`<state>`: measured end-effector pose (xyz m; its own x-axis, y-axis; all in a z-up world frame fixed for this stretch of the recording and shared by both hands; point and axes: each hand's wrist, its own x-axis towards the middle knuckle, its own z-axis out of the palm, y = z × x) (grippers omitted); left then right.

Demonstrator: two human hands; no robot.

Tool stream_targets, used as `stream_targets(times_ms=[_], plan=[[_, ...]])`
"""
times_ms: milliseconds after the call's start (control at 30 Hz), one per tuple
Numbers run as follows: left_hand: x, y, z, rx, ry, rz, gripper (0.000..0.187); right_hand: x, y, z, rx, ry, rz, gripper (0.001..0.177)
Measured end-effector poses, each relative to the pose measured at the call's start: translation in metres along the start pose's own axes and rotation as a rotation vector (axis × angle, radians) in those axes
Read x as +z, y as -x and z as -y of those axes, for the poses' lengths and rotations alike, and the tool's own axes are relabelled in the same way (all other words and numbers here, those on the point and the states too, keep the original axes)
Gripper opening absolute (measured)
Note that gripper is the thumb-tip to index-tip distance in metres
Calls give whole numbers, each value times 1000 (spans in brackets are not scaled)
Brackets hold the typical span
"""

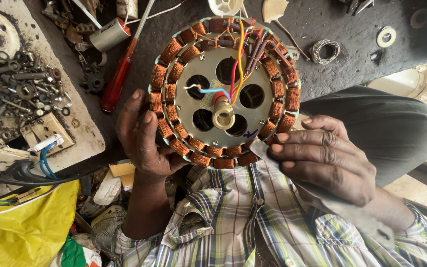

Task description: The person holds a circular electrical motor stator and uses a metal file to smooth the copper windings. They then switch to a razor blade to scrape and clean the wire insulation between the coils.

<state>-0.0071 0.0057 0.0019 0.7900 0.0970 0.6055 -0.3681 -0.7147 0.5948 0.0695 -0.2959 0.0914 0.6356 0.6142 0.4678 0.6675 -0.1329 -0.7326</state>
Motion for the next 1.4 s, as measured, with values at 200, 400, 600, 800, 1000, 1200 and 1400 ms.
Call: stream_targets(times_ms=[200, 400, 600, 800, 1000, 1200, 1400], plan=[[1, 0, 2, 11, -30, -14, 78, -7, 5, -5, 20, -124, 51, 18], [1, 0, 4, 27, 11, -7, 80, -10, 0, 0, 17, -90, 37, 21], [-1, 1, 3, 15, 12, 2, 85, -18, -16, 17, -43, 92, 160, 23], [-2, 1, 0, 19, -44, -9, 87, -19, -4, 22, -39, 130, 115, 30], [-6, 0, 0, 10, 0, 8, 88, -2, 27, 16, 153, -76, -286, 20], [-11, -2, -1, 35, -54, 34, 92, 11, 32, 2, 142, -336, -375, 39], [-9, -5, -1, 56, -37, 20, 90, 12, 20, 2, -3, -128, -220, 31]])
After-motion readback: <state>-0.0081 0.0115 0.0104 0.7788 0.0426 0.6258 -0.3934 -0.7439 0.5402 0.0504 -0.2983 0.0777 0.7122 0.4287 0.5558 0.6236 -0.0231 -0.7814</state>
